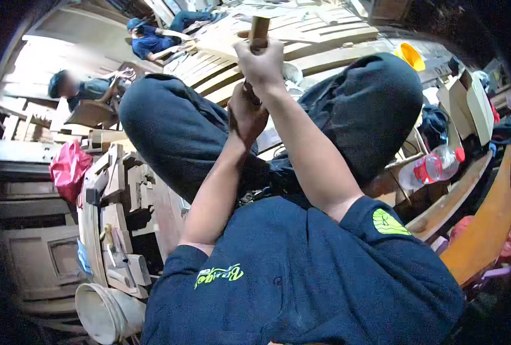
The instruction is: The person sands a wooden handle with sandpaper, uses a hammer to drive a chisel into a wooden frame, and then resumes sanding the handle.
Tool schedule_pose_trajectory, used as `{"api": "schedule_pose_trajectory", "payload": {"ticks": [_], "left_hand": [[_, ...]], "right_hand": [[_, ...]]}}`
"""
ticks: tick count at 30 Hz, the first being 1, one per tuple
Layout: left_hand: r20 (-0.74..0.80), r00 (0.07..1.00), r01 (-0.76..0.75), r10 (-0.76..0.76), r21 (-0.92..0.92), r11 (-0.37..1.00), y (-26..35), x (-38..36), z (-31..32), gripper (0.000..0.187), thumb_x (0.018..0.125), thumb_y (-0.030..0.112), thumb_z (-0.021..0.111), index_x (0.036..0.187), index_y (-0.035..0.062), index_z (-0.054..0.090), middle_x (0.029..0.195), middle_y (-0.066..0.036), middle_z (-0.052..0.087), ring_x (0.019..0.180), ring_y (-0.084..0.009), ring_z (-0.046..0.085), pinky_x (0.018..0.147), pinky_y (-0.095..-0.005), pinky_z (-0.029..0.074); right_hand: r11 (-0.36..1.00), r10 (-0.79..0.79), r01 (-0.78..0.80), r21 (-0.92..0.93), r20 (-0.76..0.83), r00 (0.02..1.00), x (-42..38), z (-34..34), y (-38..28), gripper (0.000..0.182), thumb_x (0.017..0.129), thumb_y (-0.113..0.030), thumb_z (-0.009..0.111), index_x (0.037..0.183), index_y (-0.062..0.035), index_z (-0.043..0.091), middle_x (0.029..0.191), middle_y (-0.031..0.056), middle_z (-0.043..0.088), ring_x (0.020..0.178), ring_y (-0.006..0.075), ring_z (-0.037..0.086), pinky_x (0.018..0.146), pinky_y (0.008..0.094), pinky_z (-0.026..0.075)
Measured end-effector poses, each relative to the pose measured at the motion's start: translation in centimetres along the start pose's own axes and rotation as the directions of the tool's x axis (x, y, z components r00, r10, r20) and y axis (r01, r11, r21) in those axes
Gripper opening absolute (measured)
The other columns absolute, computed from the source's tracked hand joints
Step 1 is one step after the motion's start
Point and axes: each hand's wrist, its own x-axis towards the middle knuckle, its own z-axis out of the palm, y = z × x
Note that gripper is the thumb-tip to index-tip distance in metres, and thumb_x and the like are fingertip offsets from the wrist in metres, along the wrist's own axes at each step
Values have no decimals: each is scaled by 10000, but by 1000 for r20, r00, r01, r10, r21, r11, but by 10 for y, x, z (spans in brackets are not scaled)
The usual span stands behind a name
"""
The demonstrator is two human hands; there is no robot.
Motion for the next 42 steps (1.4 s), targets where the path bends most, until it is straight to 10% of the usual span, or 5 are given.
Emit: {"api": "schedule_pose_trajectory", "payload": {"ticks": [6,14,20,26,42], "left_hand": [[624,621,784,-474,-475,400,21,4,-37,130,802,103,637,872,47,543,611,-2,519,470,-106,489,406,-256,371],[-131,986,50,-107,-381,923,12,-4,12,181,743,114,688,781,-22,574,653,-49,615,607,-144,581,546,-333,450],[618,537,843,-574,-356,404,33,5,-39,267,736,118,711,942,35,562,686,-8,560,455,-53,410,404,-206,288],[87,984,175,-153,-556,812,19,-1,-6,222,803,127,659,922,9,513,708,-36,611,584,-150,572,533,-279,453],[300,874,256,-382,384,887,68,7,-46,291,763,236,655,823,-38,575,762,-248,624,734,-390,625,644,-459,473]], "right_hand": [[812,126,-477,337,697,706,6,-25,-36,303,822,-112,561,1071,58,581,523,-29,410,413,56,359,403,221,324],[967,162,-175,187,84,983,-4,-3,-20,222,746,-77,589,927,44,631,555,12,499,428,80,436,413,241,367],[742,178,-552,381,682,710,4,-26,-36,367,805,-150,605,1117,38,569,509,-33,386,402,67,367,409,234,357],[928,194,-238,287,174,966,0,-10,-25,232,790,-94,601,987,28,619,588,-4,515,452,69,453,418,218,364],[746,313,-427,512,296,902,10,-34,-58,352,780,-67,612,1119,12,559,604,-49,396,488,71,379,475,228,349]]}}
